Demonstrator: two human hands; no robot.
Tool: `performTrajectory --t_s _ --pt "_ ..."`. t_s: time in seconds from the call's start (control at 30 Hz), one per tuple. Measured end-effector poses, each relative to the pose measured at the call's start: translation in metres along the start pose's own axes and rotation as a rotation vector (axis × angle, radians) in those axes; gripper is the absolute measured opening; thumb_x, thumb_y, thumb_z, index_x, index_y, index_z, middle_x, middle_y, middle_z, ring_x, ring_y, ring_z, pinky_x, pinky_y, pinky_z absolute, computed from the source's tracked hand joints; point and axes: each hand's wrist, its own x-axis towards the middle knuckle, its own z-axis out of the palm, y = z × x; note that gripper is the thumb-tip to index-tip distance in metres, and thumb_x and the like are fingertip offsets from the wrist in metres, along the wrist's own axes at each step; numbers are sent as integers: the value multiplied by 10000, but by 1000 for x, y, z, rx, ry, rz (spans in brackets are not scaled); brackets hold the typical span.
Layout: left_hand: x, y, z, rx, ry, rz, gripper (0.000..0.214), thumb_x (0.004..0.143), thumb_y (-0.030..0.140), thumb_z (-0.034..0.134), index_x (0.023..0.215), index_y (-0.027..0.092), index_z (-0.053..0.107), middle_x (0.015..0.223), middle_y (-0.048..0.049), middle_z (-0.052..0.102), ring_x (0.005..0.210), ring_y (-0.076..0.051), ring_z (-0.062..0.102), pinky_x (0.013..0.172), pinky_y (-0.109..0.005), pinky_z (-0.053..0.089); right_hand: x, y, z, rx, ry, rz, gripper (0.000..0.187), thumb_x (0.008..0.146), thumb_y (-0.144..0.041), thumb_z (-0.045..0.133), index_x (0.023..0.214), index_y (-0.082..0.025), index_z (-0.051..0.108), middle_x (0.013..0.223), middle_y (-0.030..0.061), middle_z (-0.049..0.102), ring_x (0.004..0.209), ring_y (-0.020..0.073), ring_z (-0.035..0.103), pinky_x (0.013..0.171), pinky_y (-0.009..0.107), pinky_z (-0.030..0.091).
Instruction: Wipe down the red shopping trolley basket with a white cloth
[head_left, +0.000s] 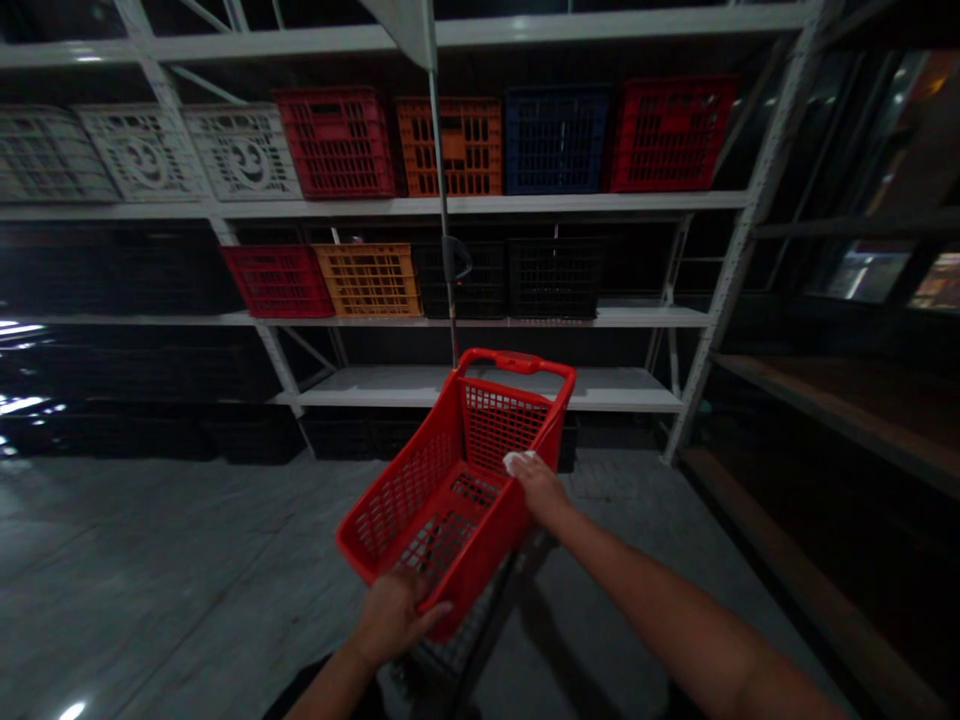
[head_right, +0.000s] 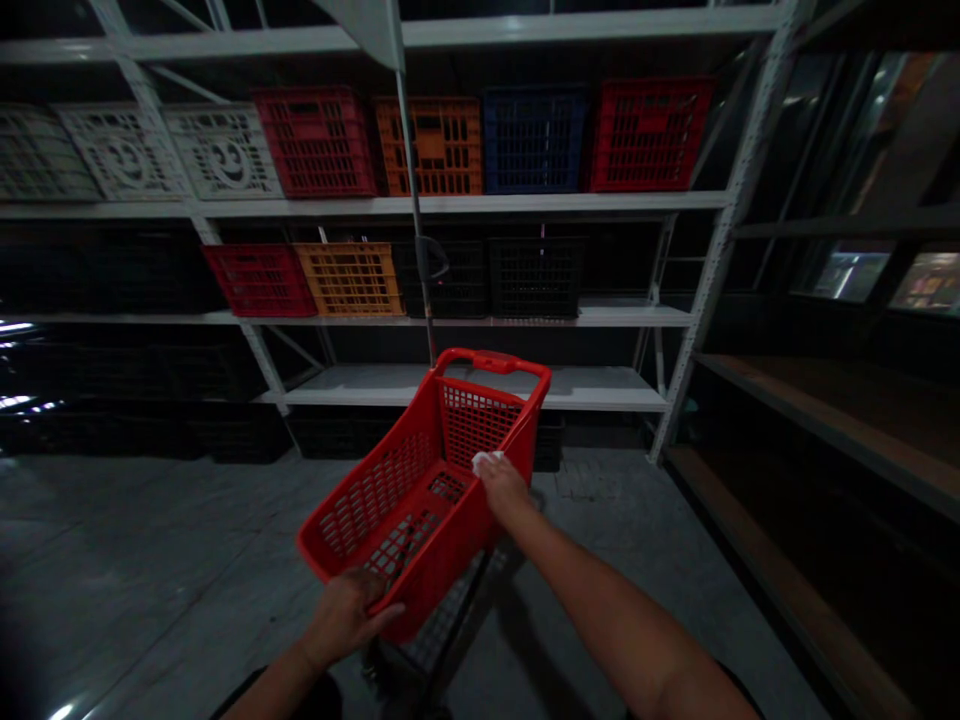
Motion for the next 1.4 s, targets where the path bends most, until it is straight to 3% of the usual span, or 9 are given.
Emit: performTrajectory --t_s 0.07,0.13,0.37,0.47,0.6,0.7,1.07,1.3,1.4 --pt "-1 -7 -1 9 0 7 543 810 618 289 666 189 588 686 -57 641 685 -161 576 651 -276 390 12 15 -2 -29 1 67 403 878 -89 298 1214 -143 514 1252 94 533 1201 173 431 1054 415 281" --pt "-1 -13 -3 25 -20 -3 566 805 634 269 669 188 588 682 -60 639 682 -166 574 649 -277 391 13 8 6 -32 7 69 388 877 -90 310 1199 -133 524 1241 104 540 1202 182 429 1050 425 284" --pt "-2 -24 -10 23 -76 -6 635 784 680 207 684 183 589 700 -66 636 681 -170 571 647 -276 398 -23 -75 53 42 -9 -182 364 866 -151 434 1224 -111 481 1232 113 540 1210 193 407 1043 390 298" --pt "-1 -25 -12 -15 -58 -15 644 799 662 170 668 189 587 679 -63 630 673 -166 571 650 -273 397 -14 -60 38 21 -64 -200 368 884 -134 393 1245 -149 465 1271 81 515 1231 154 384 1063 358 262" --pt "5 -21 -14 -19 -63 -17 648 835 604 127 664 186 591 683 -73 633 677 -166 577 653 -272 403 22 -8 7 -129 -128 49 338 874 -79 368 1154 -139 549 1225 98 549 1200 179 427 1050 380 258" --pt "11 -17 -15 -20 -79 -20 630 864 547 123 673 183 601 693 -74 641 684 -164 585 656 -271 407 40 12 1 -162 -122 108 291 883 -95 370 1048 -107 609 1129 121 602 1159 199 463 1037 376 270" --pt "-5 -44 -32 -33 -96 -101 527 838 533 244 668 188 604 709 -66 645 718 -173 587 705 -278 416 18 -36 24 -159 -77 90 227 887 -150 430 1014 -103 613 1087 116 611 1116 187 490 1078 373 240" --pt "47 3 -50 -57 -88 -361 522 828 544 295 1080 171 559 912 -109 679 857 -218 632 729 -302 445 -1 -79 44 -18 93 -106 295 892 -148 410 1153 -110 544 1211 107 558 1189 194 433 1062 427 276" --pt "59 11 -46 78 -69 -512 590 853 541 216 934 122 624 810 -165 684 779 -278 648 665 -359 459 -4 -79 33 -5 62 -227 325 893 -154 401 1196 -129 516 1248 80 537 1220 178 404 1061 398 286"
